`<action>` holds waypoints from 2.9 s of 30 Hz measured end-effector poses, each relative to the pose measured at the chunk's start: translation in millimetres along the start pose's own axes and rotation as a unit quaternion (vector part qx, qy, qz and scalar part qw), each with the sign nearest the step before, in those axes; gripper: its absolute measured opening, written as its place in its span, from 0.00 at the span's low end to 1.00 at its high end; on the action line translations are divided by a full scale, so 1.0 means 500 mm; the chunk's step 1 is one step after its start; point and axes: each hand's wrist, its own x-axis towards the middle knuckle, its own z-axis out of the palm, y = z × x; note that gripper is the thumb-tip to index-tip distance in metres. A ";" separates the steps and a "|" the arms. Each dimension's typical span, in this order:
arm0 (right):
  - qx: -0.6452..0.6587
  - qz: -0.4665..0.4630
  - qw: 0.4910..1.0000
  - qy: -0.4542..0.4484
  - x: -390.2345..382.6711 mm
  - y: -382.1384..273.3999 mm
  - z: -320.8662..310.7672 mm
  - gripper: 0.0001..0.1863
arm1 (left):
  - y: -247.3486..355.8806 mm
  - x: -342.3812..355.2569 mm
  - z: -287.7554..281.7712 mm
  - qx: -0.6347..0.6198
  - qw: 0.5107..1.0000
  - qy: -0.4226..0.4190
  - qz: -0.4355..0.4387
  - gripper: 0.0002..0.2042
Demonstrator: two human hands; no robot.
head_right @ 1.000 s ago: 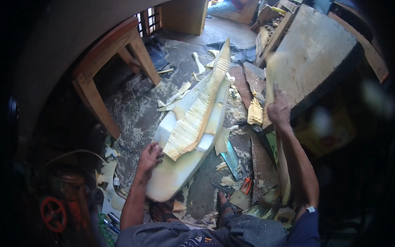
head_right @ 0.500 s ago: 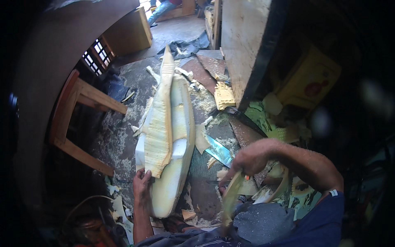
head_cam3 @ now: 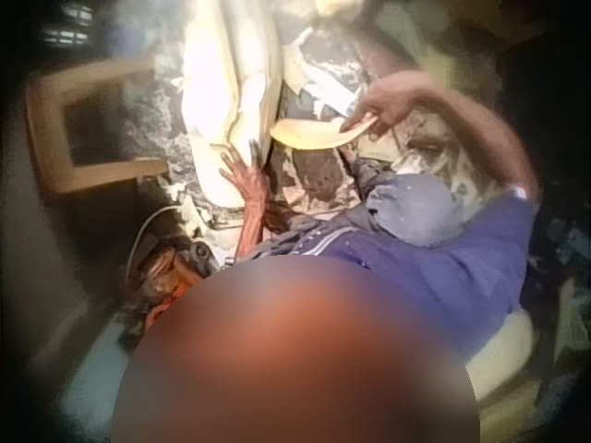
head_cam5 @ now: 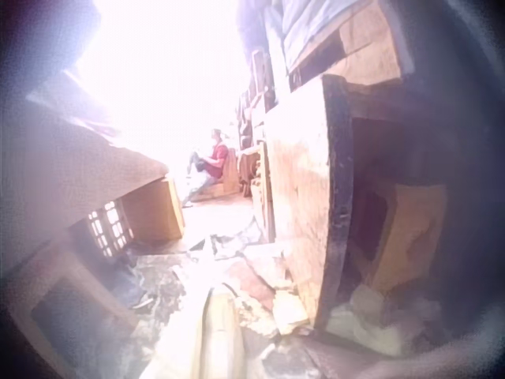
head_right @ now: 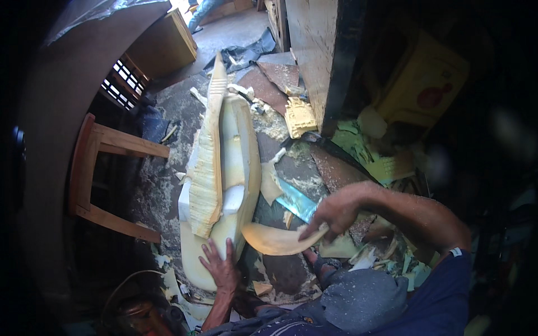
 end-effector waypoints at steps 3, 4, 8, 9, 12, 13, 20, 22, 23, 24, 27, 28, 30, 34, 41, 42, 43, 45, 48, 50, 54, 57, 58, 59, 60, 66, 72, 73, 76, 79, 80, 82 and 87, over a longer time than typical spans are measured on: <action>0.017 -0.052 0.992 -0.114 0.027 0.006 0.024 0.30 | -0.068 -0.006 -0.053 -0.039 0.999 -0.003 -0.008 0.49; -0.001 0.032 0.995 -0.095 0.049 0.010 0.036 0.29 | -0.085 -0.011 -0.068 -0.034 0.999 0.003 -0.011 0.51; 0.015 0.118 0.983 0.137 0.161 0.091 0.041 0.24 | -0.117 -0.052 -0.107 -0.068 0.998 -0.009 -0.015 0.55; -0.003 0.119 0.966 0.230 0.185 0.130 0.010 0.23 | -0.119 -0.063 -0.108 -0.076 0.997 -0.001 -0.015 0.56; -0.050 0.281 0.786 0.548 0.184 0.228 -0.135 0.23 | -0.118 -0.100 -0.100 -0.091 0.996 0.007 -0.022 0.56; -0.093 0.266 0.728 0.625 0.149 0.239 -0.172 0.30 | -0.118 -0.114 -0.097 -0.094 0.995 0.014 -0.022 0.56; -0.071 0.056 0.569 0.818 -0.050 -0.014 -0.183 0.33 | -0.109 -0.203 -0.038 -0.013 0.998 -0.007 -0.066 0.50; -0.197 0.189 0.765 0.584 -0.037 -0.067 -0.129 0.31 | -0.121 -0.218 -0.021 0.010 0.998 -0.009 -0.055 0.49; -0.126 0.192 0.898 0.376 -0.035 -0.081 -0.116 0.30 | -0.132 -0.224 -0.014 0.027 0.998 -0.013 -0.049 0.48; -0.081 0.151 0.969 0.177 -0.029 -0.089 -0.100 0.30 | -0.147 -0.231 -0.010 0.012 0.999 -0.007 -0.045 0.48; 0.030 0.178 0.878 0.442 -0.031 -0.078 -0.091 0.28 | -0.203 -0.247 -0.002 -0.027 0.998 -0.014 -0.046 0.49; 0.089 0.047 0.808 0.581 -0.034 -0.074 -0.088 0.25 | -0.218 -0.250 0.004 0.003 1.000 -0.006 -0.025 0.50; -0.053 0.142 0.651 0.744 -0.041 -0.067 -0.074 0.25 | -0.239 -0.252 0.012 0.030 1.000 0.006 -0.007 0.51; -0.103 0.074 0.956 0.264 -0.044 -0.062 -0.013 0.34 | -0.225 -0.248 0.008 -0.008 1.000 0.013 -0.012 0.50; -0.096 0.122 0.890 0.429 -0.058 -0.104 0.023 0.43 | -0.158 -0.184 -0.094 -0.080 0.989 0.048 -0.111 0.27; -0.044 0.079 0.966 0.241 -0.057 -0.116 0.018 0.44 | -0.159 -0.155 -0.105 -0.069 0.987 0.103 -0.106 0.26; -0.050 -0.094 0.977 0.185 -0.056 -0.132 0.023 0.44 | -0.166 -0.123 -0.115 -0.057 0.981 0.165 -0.086 0.25; -0.095 -0.056 0.920 0.376 -0.048 -0.135 0.015 0.41 | -0.184 -0.042 -0.117 -0.123 0.961 0.188 -0.162 0.24; -0.011 0.079 0.635 0.768 -0.028 -0.107 0.029 0.38 | -0.228 0.082 -0.127 -0.213 0.956 0.121 -0.163 0.26; -0.052 0.015 0.770 0.636 -0.020 -0.073 0.051 0.36 | -0.253 0.161 -0.138 -0.272 0.943 0.069 -0.177 0.26; 0.016 -0.009 0.833 0.554 -0.012 -0.024 0.065 0.34 | -0.310 0.316 -0.176 -0.450 0.866 -0.146 -0.164 0.21; 0.210 -0.065 0.659 0.719 -0.012 -0.035 0.052 0.34 | -0.307 0.381 -0.163 -0.506 0.839 -0.123 -0.156 0.13; 0.139 -0.049 0.679 0.719 -0.011 -0.048 0.051 0.33 | -0.300 0.402 -0.154 -0.528 0.831 -0.076 -0.156 0.13; 0.094 -0.016 0.748 0.656 -0.017 -0.060 0.047 0.32 | -0.291 0.413 -0.145 -0.564 0.814 -0.039 -0.135 0.12; 0.054 -0.018 0.853 0.519 -0.018 -0.073 0.047 0.32 | -0.279 0.424 -0.135 -0.536 0.832 -0.028 -0.137 0.15; 0.099 0.067 0.779 0.615 -0.057 -0.044 0.053 0.39 | -0.195 0.425 -0.140 -0.163 0.971 0.175 -0.017 0.23; 0.029 0.031 0.867 0.496 -0.050 0.036 0.094 0.29 | -0.094 0.438 -0.177 0.146 0.959 0.134 0.203 0.07; 0.028 0.068 0.824 0.562 -0.049 0.037 0.096 0.28 | -0.080 0.444 -0.181 0.125 0.968 0.138 0.171 0.07; -0.029 0.086 0.646 0.758 -0.055 0.019 0.083 0.32 | -0.045 0.471 -0.191 0.078 0.967 0.198 0.137 0.04; 0.026 -0.019 0.930 0.366 -0.060 -0.017 0.074 0.33 | 0.001 0.480 -0.183 0.022 0.960 0.228 0.161 0.05; -0.040 -0.055 0.974 0.215 -0.066 -0.024 0.069 0.33 | 0.016 0.474 -0.176 -0.034 0.965 0.208 0.154 0.04; 0.041 0.042 0.852 0.521 -0.074 -0.026 0.063 0.34 | 0.050 0.451 -0.152 -0.108 0.946 0.209 0.222 0.04; -0.001 0.022 0.829 0.559 -0.061 0.001 0.076 0.29 | 0.092 0.345 -0.096 -0.275 0.943 0.035 0.184 0.06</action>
